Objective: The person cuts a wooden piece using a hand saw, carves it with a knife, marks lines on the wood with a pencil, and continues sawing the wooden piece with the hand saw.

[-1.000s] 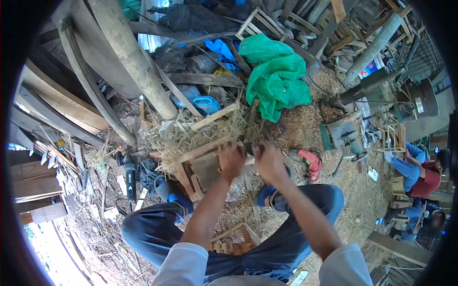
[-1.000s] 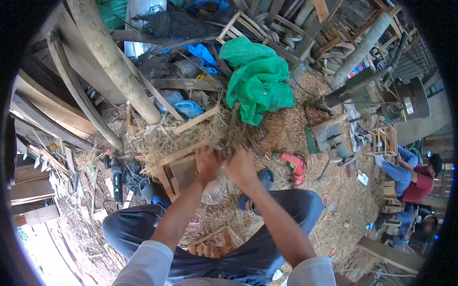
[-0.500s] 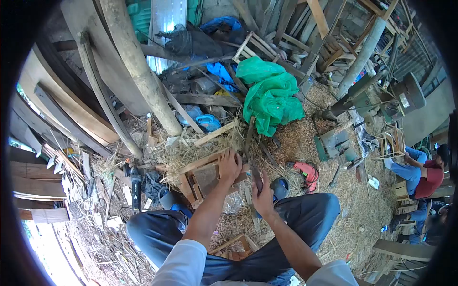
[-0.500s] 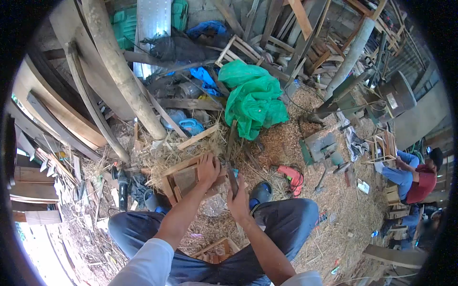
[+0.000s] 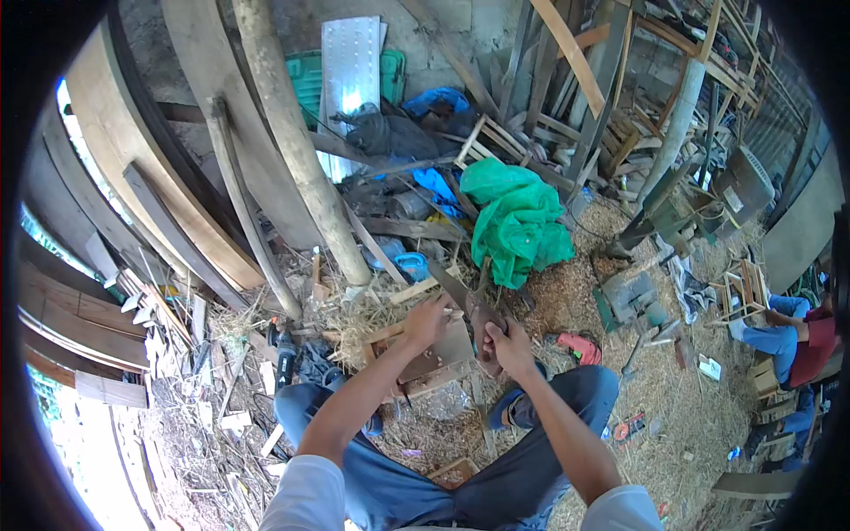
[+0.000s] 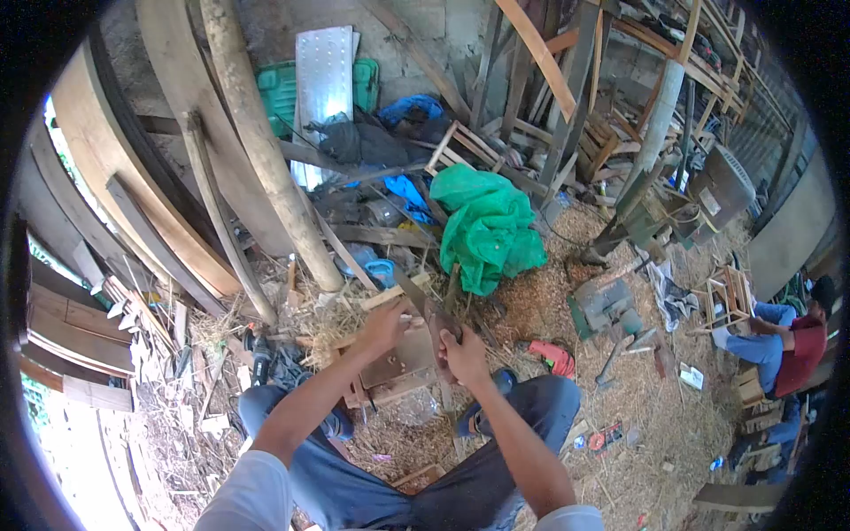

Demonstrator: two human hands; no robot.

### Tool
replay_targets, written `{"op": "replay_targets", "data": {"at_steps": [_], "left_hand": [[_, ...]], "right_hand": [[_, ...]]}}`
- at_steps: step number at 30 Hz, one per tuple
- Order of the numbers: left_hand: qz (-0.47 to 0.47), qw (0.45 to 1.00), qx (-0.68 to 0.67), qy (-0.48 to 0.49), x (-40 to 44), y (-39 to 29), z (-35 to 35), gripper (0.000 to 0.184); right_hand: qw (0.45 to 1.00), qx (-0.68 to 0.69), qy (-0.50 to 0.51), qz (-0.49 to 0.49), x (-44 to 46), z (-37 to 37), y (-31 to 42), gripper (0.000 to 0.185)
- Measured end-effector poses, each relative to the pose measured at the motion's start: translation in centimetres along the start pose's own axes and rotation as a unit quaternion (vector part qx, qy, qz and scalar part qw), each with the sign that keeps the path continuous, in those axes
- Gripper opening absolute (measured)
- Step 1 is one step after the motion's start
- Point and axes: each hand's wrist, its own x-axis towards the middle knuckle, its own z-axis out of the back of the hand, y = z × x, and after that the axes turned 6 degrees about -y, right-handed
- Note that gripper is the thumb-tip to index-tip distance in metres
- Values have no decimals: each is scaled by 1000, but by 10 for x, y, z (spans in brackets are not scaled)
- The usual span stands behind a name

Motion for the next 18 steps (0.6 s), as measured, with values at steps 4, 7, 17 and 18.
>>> {"op": "replay_targets", "data": {"at_steps": [4, 7, 17, 18], "left_hand": [[83, 992, -90, -39, 0, 10, 59, 28], [33, 988, -52, -142, -11, 9, 82, 28], [7, 951, -28, -307, -4, 8, 132, 18], [9, 951, -27, -307, -2, 9, 133, 18]], "right_hand": [[992, -2, 102, 75, 25, 0, 47, 20], [979, 94, 170, 58, 28, -19, 59, 23], [969, 190, 130, 91, 19, -58, 77, 19], [968, 193, 123, 107, 20, -60, 77, 19]]}}
